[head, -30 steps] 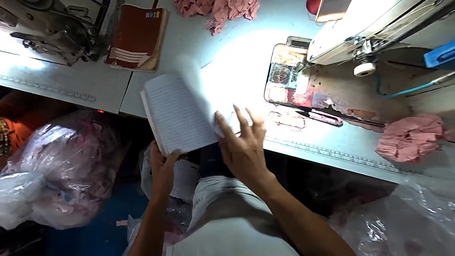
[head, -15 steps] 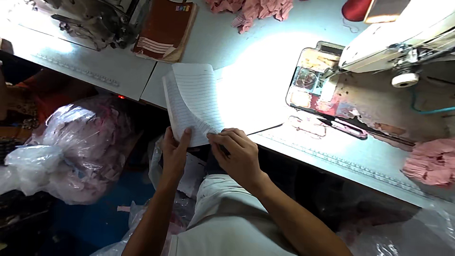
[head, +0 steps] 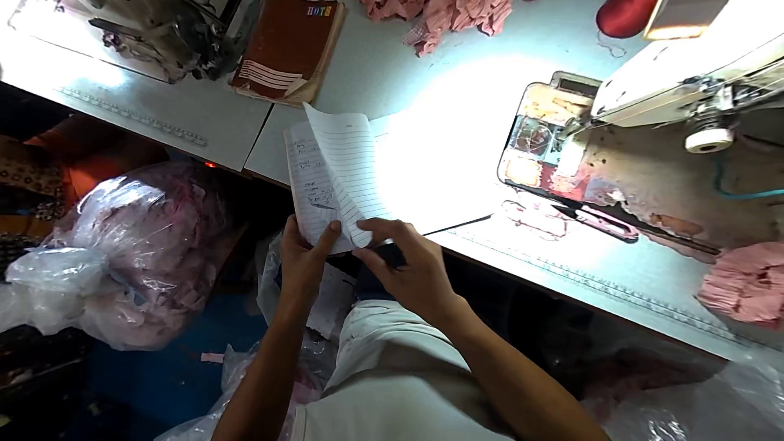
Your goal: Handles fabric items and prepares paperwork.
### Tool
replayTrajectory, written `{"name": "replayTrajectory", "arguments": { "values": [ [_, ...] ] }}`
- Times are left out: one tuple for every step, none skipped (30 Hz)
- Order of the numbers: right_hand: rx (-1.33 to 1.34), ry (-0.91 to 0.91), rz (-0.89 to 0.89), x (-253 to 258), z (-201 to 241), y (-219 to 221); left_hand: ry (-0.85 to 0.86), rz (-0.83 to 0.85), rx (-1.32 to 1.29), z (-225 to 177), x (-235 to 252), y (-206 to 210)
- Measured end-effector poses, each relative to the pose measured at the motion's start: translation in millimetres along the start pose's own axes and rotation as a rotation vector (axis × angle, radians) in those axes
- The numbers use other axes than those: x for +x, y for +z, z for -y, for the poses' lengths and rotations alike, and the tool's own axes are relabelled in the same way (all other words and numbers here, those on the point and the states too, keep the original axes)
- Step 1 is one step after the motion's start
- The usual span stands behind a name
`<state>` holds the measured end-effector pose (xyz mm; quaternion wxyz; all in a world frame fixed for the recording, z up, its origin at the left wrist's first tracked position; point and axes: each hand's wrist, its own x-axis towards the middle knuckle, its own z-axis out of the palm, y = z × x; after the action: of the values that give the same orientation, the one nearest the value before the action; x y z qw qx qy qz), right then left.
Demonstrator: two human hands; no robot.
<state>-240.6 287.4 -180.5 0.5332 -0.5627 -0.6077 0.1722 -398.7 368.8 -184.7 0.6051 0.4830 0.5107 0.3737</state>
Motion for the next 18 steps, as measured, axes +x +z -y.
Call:
{"name": "replayTrajectory", "arguments": {
  "values": [
    [0.052, 0.046, -0.030, -2, 2, -7, -0.002, 0.007, -0.020, 1, 0, -1],
    [0.066, 0.086, -0.067, -5, 2, -16, -0.003, 0.016, -0.040, 3, 1, -1],
    [0.051, 0.113, -0.117, -9, 1, -27, -0.001, 0.027, -0.053, 4, 1, -3],
    [-0.001, 0.141, -0.180, -14, -2, -39, 0.003, 0.038, -0.058, 4, 1, -4],
    [-0.091, 0.186, -0.245, -19, -6, -51, 0.012, 0.054, -0.059, 5, 1, -6],
    [-0.214, 0.255, -0.298, -24, -10, -62, 0.017, 0.066, -0.062, 6, 0, -7],
    [-0.353, 0.325, -0.328, -28, -13, -72, 0.018, 0.077, -0.068, 8, 0, -7],
    [-0.471, 0.367, -0.346, -31, -14, -80, 0.018, 0.089, -0.073, 10, 1, -7],
    [-0.566, 0.364, -0.367, -33, -14, -84, 0.015, 0.096, -0.074, 12, 2, -6],
    [-0.635, 0.320, -0.379, -34, -13, -85, 0.007, 0.096, -0.072, 13, 3, -5],
    [-0.689, 0.245, -0.368, -35, -11, -83, -0.002, 0.093, -0.070, 14, 4, -4],
    [-0.725, 0.166, -0.333, -35, -10, -79, -0.005, 0.087, -0.065, 14, 5, -3],
    [-0.739, 0.109, -0.279, -33, -9, -73, 0.000, 0.083, -0.055, 14, 6, -2],
    [-0.733, 0.077, -0.202, -30, -10, -65, 0.011, 0.085, -0.042, 13, 6, -2],
    [-0.712, 0.062, -0.121, -26, -11, -56, 0.024, 0.085, -0.032, 12, 7, -2],
    [-0.694, 0.057, -0.049, -24, -12, -46, 0.031, 0.086, -0.028, 12, 8, -3],
    [-0.689, 0.048, 0.018, -23, -13, -36, 0.032, 0.088, -0.027, 12, 8, -4],
    [-0.692, 0.035, 0.075, -23, -15, -28, 0.030, 0.083, -0.024, 12, 9, -5]
  ]
}}
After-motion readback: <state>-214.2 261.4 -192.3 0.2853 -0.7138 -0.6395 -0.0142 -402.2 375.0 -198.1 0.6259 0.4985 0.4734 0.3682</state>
